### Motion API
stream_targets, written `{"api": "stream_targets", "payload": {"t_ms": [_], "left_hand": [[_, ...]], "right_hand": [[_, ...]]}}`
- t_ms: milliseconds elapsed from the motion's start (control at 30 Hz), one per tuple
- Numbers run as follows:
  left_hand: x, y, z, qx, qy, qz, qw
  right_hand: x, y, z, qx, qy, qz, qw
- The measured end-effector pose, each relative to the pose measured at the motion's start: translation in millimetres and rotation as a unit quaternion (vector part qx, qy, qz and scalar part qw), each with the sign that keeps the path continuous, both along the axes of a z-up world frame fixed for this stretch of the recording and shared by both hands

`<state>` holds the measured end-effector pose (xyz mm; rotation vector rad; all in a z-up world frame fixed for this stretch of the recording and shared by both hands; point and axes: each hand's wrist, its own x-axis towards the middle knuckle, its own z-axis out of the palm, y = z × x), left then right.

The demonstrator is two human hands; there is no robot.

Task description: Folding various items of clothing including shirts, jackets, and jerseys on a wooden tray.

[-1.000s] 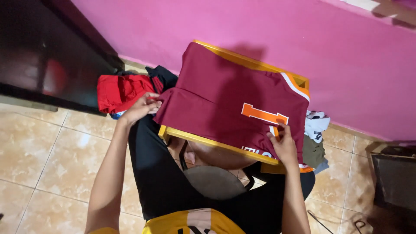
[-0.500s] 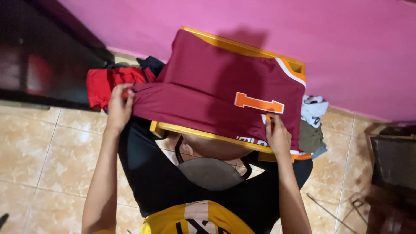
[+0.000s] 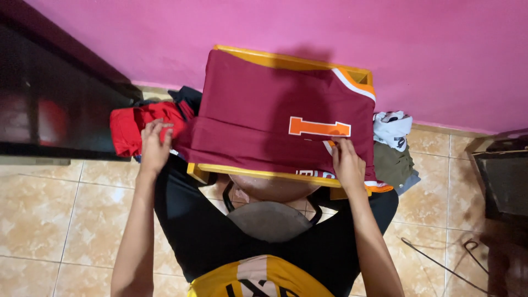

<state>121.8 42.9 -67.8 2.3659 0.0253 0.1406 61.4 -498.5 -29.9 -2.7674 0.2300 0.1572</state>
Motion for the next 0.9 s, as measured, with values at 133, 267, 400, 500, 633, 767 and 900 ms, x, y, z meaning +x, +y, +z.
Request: {"api": "stream_targets", "payload": {"t_ms": [133,267,400,500,633,767,900], "left_hand": [[-3.0,-36.1,5.7,-0.044,0.088,-0.051,0.994],[33.2,-37.0,-15.4,-0.106,0.127,-0.055,0.985],[93.0,-35.1,-31.4,-0.126,0.063,-0.038,0.989],[149.9,-49.5,-42.3,-0.152,0.031,-0.054,0.986],[202.4,-78.5,-38.4,-0.222,-0.008,-0.094,0.97],[237.1,-93.3,-66.9,-0.285,0.01,-0.107,0.952],[260.0,-65.7,-105.7,-0.217,0.058,-0.082,0.971]], "right_hand": [[-7.2,-0.5,-9.9,-0.028,0.002,-0.006,1.0],[13.7,-6.1,11.7,0.037,-0.007,0.002,0.999],[59.2,-24.3,17.0,0.033,-0.096,0.04,0.994],[115.0,-25.5,24.4,0.071,-0.148,0.075,0.984],[174.1,-18.5,14.1,0.078,-0.126,0.036,0.988],[203.8,-24.3,-33.0,0.147,-0.092,-0.056,0.983],[214.7,-46.7,-75.4,0.109,-0.024,-0.053,0.992]]}}
